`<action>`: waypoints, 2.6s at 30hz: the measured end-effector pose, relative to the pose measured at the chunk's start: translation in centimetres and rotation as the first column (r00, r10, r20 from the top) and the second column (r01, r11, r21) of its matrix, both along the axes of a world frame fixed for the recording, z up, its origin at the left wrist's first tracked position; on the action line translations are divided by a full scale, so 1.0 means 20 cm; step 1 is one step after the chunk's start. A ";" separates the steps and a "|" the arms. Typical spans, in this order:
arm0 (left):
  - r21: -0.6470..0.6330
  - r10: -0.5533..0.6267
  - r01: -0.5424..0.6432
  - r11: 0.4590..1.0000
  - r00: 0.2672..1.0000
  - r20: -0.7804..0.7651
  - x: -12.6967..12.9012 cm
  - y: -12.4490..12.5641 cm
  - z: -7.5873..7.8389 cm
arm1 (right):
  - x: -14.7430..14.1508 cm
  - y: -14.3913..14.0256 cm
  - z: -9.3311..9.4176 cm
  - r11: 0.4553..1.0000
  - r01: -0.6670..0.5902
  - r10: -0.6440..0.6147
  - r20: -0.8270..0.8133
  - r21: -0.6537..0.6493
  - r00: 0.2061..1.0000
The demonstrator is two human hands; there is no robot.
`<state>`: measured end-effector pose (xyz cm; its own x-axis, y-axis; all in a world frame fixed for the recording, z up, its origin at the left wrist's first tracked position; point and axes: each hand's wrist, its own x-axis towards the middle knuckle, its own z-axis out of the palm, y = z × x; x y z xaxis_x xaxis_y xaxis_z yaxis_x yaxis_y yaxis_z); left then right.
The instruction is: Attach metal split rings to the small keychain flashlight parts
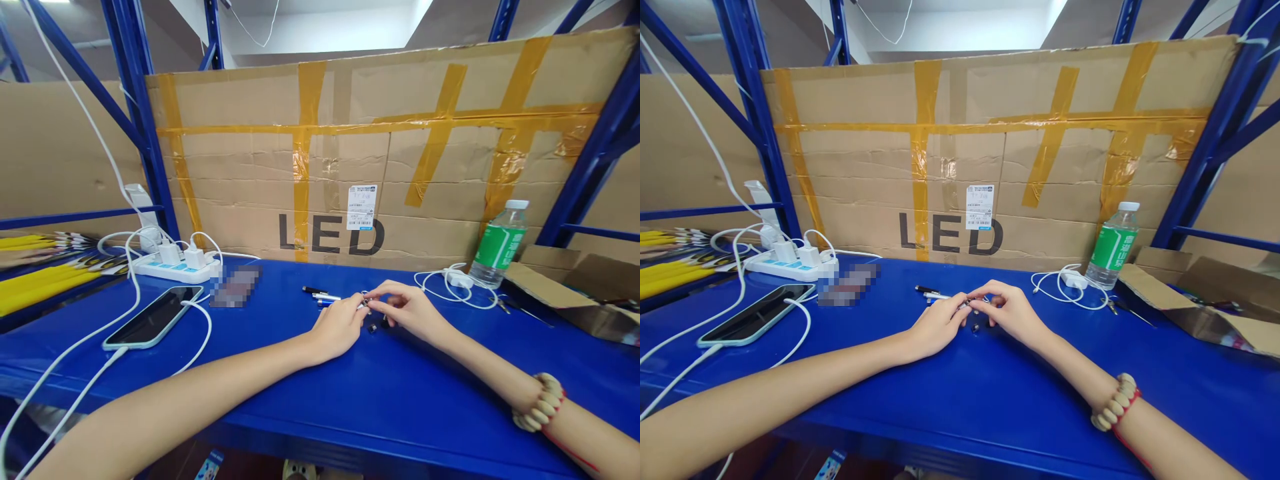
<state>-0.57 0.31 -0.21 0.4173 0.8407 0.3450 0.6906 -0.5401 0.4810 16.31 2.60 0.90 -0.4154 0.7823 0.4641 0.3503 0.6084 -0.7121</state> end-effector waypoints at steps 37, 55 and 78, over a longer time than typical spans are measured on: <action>-0.046 -0.082 0.088 0.995 0.991 0.107 0.01 0.02 -0.02 | 0.04 0.03 0.00 0.988 -0.038 0.029 0.067 0.150 0.997; -0.040 -0.069 0.073 0.997 0.994 0.088 0.01 0.01 -0.02 | 0.05 0.02 0.02 0.934 -0.030 -0.029 0.159 0.355 0.987; -0.046 -0.096 0.104 0.994 0.985 0.144 0.01 0.03 -0.03 | 0.06 0.03 0.01 0.864 -0.091 -0.042 0.251 0.495 0.967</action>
